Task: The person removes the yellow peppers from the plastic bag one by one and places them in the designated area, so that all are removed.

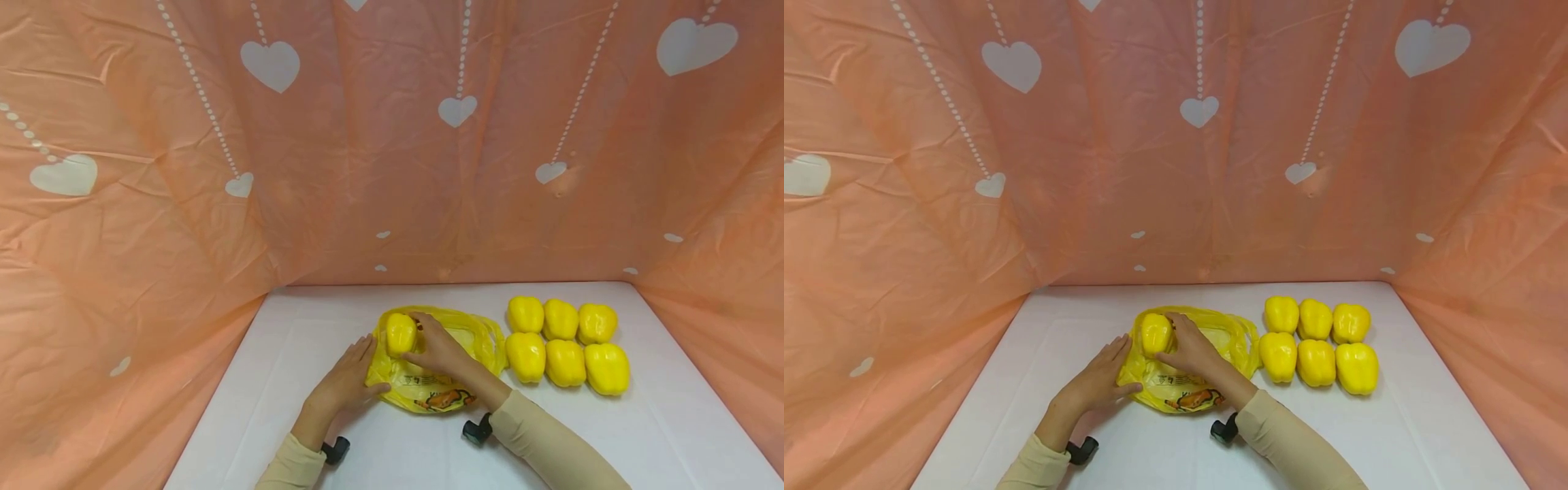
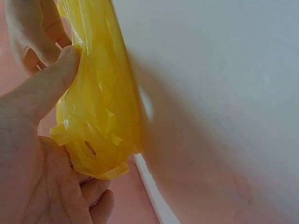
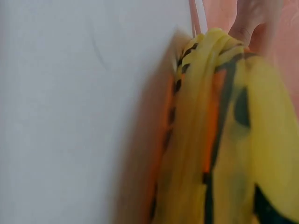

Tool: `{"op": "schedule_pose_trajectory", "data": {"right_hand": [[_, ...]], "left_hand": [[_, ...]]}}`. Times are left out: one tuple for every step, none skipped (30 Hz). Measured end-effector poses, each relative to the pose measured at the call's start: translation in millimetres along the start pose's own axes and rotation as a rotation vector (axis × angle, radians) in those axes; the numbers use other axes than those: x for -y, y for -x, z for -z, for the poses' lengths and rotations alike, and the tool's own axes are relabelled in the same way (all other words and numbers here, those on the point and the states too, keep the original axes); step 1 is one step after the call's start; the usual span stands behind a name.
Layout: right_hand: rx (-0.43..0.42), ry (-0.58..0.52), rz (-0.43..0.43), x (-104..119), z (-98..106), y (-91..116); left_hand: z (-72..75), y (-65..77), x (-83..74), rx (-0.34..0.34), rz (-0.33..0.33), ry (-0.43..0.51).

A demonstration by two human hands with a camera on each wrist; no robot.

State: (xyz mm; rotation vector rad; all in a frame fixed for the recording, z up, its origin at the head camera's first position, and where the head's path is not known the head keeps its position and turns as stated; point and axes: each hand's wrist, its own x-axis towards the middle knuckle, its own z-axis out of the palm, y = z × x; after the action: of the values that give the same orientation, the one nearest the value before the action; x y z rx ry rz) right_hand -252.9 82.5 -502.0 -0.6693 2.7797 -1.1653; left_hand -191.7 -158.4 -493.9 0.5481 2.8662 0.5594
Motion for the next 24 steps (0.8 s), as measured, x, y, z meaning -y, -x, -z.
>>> {"op": "schedule_pose_trajectory", "data": {"right_hand": [[-0.002,0.003,0.005,0,1,1],[-0.006,0.004,0.010,0,2,2],[-0.008,0.002,0.015,0,3,3],[-0.012,0.002,0.017,0,4,4],[-0.014,-0.002,0.018,1,6,5],[-0.015,-0.003,0.019,1,7,6],[-0.019,-0.002,0.020,1,8,7],[-0.021,-0.004,0.020,1,10,8],[-0.023,-0.005,0.019,1,11,9],[-0.025,-0.007,0.018,1,12,10],[-0.027,-0.010,0.016,2,13,11],[-0.027,-0.012,0.013,1,14,12],[-0.027,-0.014,0.009,1,15,13],[-0.026,-0.018,0.004,1,16,14],[-0.029,-0.019,0.004,1,17,15],[-0.031,-0.022,0.001,1,18,16],[-0.034,-0.022,0.000,0,20,17],[-0.036,-0.021,0.000,0,21,18],[-0.044,-0.018,0.004,0,23,19],[-0.051,-0.018,0.008,0,24,20],[-0.056,-0.019,0.010,0,26,21],[-0.057,-0.021,0.011,0,28,23],[-0.059,-0.022,0.013,-1,30,23],[-0.061,-0.023,0.016,-1,32,25]], "left_hand": [[0.1,0.1,-0.1,0.001,0.003,0.001],[0.4,0.0,-0.4,-0.001,0.005,0.004],[0.6,0.0,-0.5,-0.001,0.006,0.002],[0.9,-0.2,-0.6,0.001,0.008,0.002],[1.3,-0.3,-0.9,-0.001,0.008,0.008],[1.5,-0.5,-0.9,-0.001,0.009,0.007],[1.7,-0.5,-1.1,-0.004,0.008,0.007],[2.2,-0.4,-1.4,-0.005,0.006,0.007],[2.3,-0.3,-1.5,-0.002,0.008,0.002],[2.6,0.0,-1.7,-0.003,0.006,0.005],[3.1,0.6,-2.2,-0.004,0.004,0.007],[3.3,0.9,-2.6,-0.005,0.004,0.005],[3.7,1.2,-3.1,-0.007,0.002,0.009],[4.0,1.5,-3.5,-0.008,0.002,0.007],[4.0,1.7,-3.6,-0.009,0.001,0.005],[4.1,2.0,-4.0,-0.013,-0.001,0.006],[4.2,2.2,-4.3,-0.014,-0.001,0.001],[4.1,2.3,-4.4,-0.016,-0.001,-0.002],[4.2,2.7,-4.7,-0.017,0.001,-0.006],[4.2,3.1,-4.7,-0.017,0.002,-0.008],[4.2,3.3,-4.8,-0.017,0.004,-0.007],[4.1,3.5,-4.8,-0.018,0.005,-0.007],[4.0,3.6,-4.7,-0.018,0.006,-0.008],[3.8,3.6,-4.4,-0.018,0.007,-0.008]]}}
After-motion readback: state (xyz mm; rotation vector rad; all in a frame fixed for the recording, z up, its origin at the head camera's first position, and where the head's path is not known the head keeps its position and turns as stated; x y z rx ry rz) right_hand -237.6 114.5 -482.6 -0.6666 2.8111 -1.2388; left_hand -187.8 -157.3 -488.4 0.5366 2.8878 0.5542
